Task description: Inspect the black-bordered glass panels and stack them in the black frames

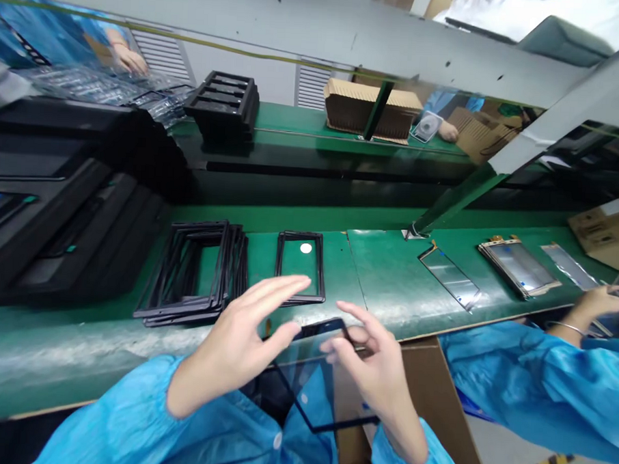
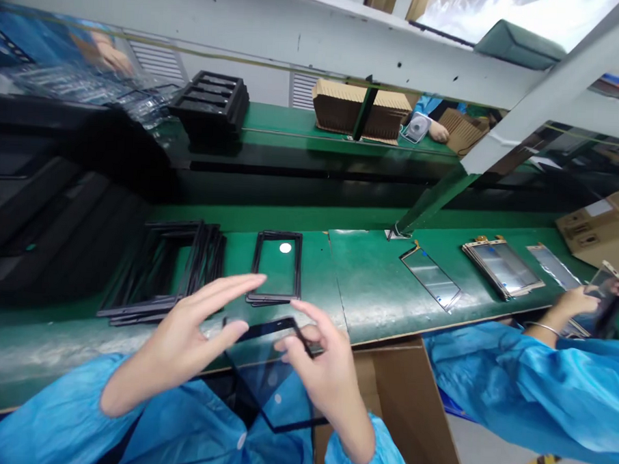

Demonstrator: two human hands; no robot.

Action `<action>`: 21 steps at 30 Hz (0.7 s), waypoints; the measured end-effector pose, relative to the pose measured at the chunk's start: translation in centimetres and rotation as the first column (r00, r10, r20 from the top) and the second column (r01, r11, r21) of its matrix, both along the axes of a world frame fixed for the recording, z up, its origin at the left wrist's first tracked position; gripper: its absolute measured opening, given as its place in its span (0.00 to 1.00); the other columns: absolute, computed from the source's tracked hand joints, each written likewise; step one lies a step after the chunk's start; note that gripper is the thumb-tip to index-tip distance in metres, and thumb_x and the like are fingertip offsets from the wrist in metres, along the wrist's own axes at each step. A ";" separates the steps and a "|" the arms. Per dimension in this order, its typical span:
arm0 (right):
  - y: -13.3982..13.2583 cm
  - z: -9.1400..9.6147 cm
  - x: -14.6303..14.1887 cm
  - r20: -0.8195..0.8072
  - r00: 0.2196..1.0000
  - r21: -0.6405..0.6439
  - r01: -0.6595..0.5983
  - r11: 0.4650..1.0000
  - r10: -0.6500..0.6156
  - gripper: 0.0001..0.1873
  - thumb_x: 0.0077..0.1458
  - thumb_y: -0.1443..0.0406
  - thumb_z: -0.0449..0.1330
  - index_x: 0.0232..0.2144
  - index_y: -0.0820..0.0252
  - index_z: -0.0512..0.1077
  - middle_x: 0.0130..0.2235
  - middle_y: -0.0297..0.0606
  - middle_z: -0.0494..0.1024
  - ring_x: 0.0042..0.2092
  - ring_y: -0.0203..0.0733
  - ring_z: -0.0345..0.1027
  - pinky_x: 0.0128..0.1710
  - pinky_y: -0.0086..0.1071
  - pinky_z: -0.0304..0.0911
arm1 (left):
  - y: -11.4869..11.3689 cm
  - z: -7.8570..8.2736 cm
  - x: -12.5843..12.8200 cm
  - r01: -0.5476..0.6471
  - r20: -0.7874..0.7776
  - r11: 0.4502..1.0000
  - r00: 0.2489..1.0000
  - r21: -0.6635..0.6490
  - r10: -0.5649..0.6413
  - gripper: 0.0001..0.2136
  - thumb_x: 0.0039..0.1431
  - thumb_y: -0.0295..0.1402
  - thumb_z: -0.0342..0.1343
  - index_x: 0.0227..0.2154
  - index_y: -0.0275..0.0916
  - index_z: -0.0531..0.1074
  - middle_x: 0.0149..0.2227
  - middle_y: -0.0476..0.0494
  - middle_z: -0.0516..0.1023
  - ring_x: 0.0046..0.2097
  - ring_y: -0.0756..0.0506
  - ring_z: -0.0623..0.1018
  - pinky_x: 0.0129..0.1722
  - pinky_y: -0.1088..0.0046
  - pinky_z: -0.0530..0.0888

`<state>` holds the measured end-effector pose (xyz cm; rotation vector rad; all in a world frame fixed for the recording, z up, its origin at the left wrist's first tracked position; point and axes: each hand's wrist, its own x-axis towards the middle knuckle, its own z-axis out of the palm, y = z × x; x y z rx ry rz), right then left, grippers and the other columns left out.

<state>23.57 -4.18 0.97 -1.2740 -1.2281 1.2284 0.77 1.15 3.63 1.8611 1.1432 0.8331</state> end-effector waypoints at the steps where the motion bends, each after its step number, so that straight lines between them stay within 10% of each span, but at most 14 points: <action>1: 0.2 0.1 -0.4 0.010 0.999 0.005 -0.046 0.999 0.046 0.26 0.61 0.64 0.68 0.60 0.54 0.75 0.31 0.33 0.88 0.30 0.44 0.84 0.36 0.35 0.81 | 0.1 0.4 0.1 0.090 -0.031 0.995 0.995 -0.040 -0.091 0.27 0.65 0.35 0.64 0.67 0.51 0.73 0.63 0.44 0.81 0.63 0.36 0.79 0.65 0.61 0.74; 4: 0.9 0.3 -0.4 -0.034 0.998 -0.016 -0.058 0.998 0.058 0.28 0.56 0.65 0.71 0.59 0.52 0.77 0.39 0.35 0.89 0.32 0.42 0.84 0.36 0.33 0.80 | 0.0 1.1 0.5 0.259 0.035 0.918 0.965 -0.300 -0.261 0.31 0.67 0.35 0.62 0.72 0.52 0.65 0.46 0.46 0.90 0.42 0.41 0.88 0.44 0.68 0.84; 8: 1.2 -0.5 2.5 0.085 0.992 -0.033 0.101 0.994 -0.098 0.15 0.64 0.54 0.66 0.48 0.53 0.85 0.48 0.43 0.88 0.43 0.49 0.86 0.46 0.39 0.80 | -0.5 0.4 0.2 0.137 0.231 0.842 0.973 -0.522 -0.015 0.21 0.71 0.39 0.57 0.63 0.41 0.72 0.48 0.36 0.88 0.36 0.43 0.88 0.28 0.74 0.80; 21: 1.6 -1.6 2.6 -0.236 0.916 -0.206 0.278 0.938 -0.324 0.27 0.51 0.42 0.73 0.26 0.60 0.82 0.23 0.45 0.85 0.23 0.52 0.82 0.24 0.37 0.77 | -1.8 -1.1 -1.0 -0.209 0.320 0.826 0.850 -0.523 0.418 0.24 0.63 0.48 0.67 0.53 0.39 0.71 0.41 0.35 0.90 0.30 0.41 0.86 0.22 0.72 0.78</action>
